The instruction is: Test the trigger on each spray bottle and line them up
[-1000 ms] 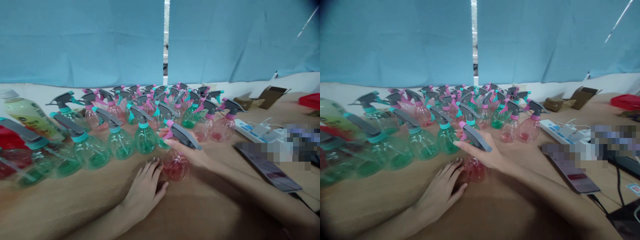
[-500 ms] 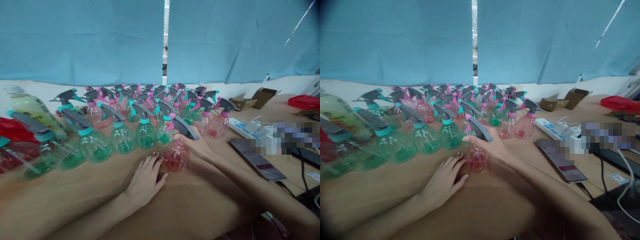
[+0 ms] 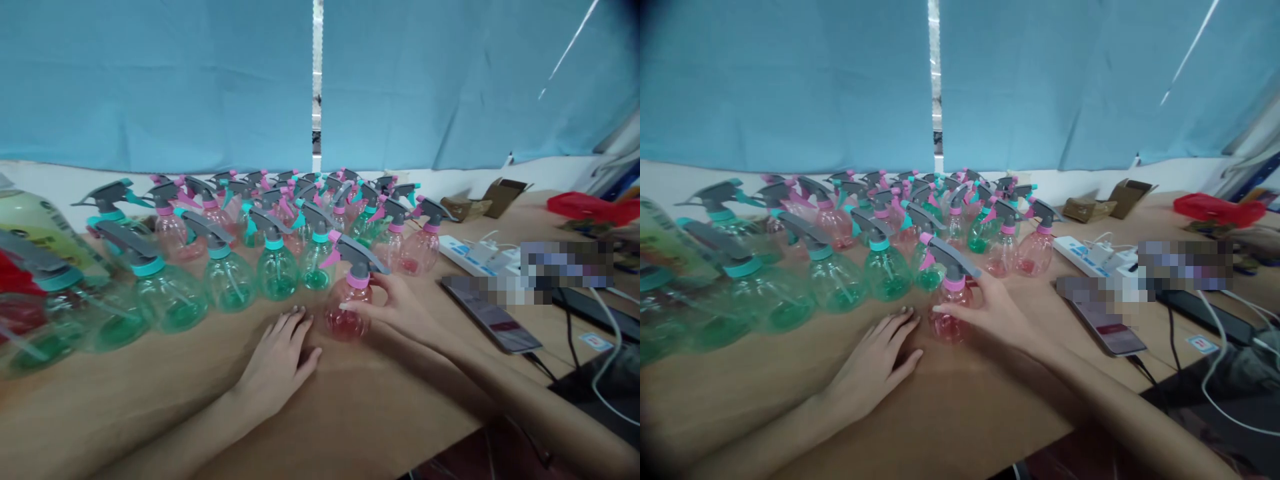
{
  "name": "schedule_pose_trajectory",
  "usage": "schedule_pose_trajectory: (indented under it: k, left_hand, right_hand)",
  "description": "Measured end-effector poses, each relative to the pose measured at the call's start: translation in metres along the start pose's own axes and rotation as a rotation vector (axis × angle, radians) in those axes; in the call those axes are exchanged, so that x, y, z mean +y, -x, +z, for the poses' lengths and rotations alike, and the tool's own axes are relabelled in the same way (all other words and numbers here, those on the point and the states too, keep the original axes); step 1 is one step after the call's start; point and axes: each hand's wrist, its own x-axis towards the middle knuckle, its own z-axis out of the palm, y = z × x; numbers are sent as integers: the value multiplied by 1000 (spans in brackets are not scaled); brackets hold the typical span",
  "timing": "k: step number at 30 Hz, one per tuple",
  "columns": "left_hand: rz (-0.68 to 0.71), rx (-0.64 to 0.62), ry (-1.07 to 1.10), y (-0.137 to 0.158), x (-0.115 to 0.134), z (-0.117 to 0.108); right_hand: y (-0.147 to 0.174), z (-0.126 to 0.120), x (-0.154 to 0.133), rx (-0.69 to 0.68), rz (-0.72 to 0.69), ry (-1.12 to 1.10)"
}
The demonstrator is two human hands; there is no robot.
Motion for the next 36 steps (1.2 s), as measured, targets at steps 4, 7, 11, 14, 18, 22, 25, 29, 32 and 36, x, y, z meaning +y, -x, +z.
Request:
schedule_pose_trajectory:
  k: [4,7,11,14,18,22,25,29,32,36]
  left_hand:
    - [6,18,0,0,-3,1]
    - [21,37,6,0,-5,2]
    - [22,67,3,-1,-7,5]
    - [35,86,-7,-1,-9,7]
    - [60,127,-17,0,-13,8]
    - [76,167,-44,0,-16,8]
    - [84,181,-56,0,-16,9]
    - [88,183,-79,0,-15,9]
    - [82,171,-87,0,-14,9]
    - [68,142,-54,-1,-15,10]
  right_hand:
    - [-4,-20,12,73,29,193]
    - [-13,-31,31,111,20,296]
    - [-30,-31,45,130,46,400]
    - [-44,-26,44,145,60,444]
    - [-59,-18,40,152,85,453]
    - [-70,-12,39,155,124,475]
    - [-76,-9,38,153,144,494]
    - [-84,-8,37,145,170,513]
    - [-90,-7,37,141,176,516]
    - [-89,-7,37,150,181,512]
